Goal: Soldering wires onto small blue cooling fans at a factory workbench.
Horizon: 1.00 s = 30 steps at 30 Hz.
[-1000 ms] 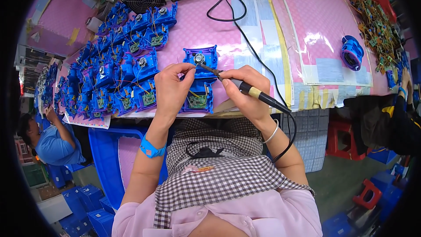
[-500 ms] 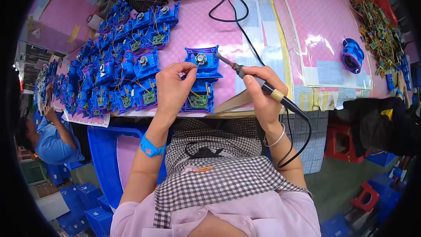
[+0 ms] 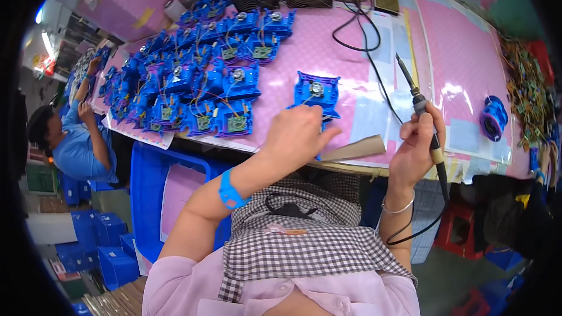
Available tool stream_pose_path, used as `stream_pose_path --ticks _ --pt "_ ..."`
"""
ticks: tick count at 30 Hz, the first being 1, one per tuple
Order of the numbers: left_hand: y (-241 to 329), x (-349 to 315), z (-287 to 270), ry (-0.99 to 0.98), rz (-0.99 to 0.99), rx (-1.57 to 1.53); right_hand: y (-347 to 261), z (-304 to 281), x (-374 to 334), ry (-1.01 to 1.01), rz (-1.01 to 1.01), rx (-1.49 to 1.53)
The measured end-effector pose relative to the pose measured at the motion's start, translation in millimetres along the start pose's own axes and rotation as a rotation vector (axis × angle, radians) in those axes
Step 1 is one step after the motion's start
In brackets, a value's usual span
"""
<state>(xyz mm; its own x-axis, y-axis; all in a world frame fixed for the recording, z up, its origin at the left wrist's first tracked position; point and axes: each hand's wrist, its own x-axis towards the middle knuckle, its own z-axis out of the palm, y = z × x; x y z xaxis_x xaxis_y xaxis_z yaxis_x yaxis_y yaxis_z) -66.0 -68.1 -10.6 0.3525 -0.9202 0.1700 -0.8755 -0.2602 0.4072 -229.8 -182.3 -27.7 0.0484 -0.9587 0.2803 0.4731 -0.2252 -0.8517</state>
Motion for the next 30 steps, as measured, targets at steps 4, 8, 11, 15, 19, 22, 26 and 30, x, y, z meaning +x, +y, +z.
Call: stream_pose_path --ticks 4,8,11,15,19,22,26,30 --pt "-3 7 13 -0.095 0.001 0.092 0 0 5 -0.012 -0.018 0.01" --pt "-7 -16 -23 0.159 0.017 -0.225 0 -7 8 0.016 -0.029 0.014" --pt "-32 -36 -70 0.351 -0.002 -0.437 -7 2 8 0.039 -0.04 -0.01" --pt "-93 -61 -132 0.508 -0.146 -0.055 -8 0 12 0.04 -0.057 -0.031" --pt "-184 -68 -197 0.672 -0.306 0.469 -10 6 10 0.061 -0.06 -0.068" --pt "-255 -73 -227 0.621 -0.529 0.669 -9 7 14 0.068 -0.038 -0.023" --pt "-295 -52 -222 0.442 -0.543 0.625 -7 -36 36 0.098 -0.059 0.06" --pt "-355 -39 -204 0.274 -0.515 0.727 -18 -52 41 0.148 -0.128 0.089"
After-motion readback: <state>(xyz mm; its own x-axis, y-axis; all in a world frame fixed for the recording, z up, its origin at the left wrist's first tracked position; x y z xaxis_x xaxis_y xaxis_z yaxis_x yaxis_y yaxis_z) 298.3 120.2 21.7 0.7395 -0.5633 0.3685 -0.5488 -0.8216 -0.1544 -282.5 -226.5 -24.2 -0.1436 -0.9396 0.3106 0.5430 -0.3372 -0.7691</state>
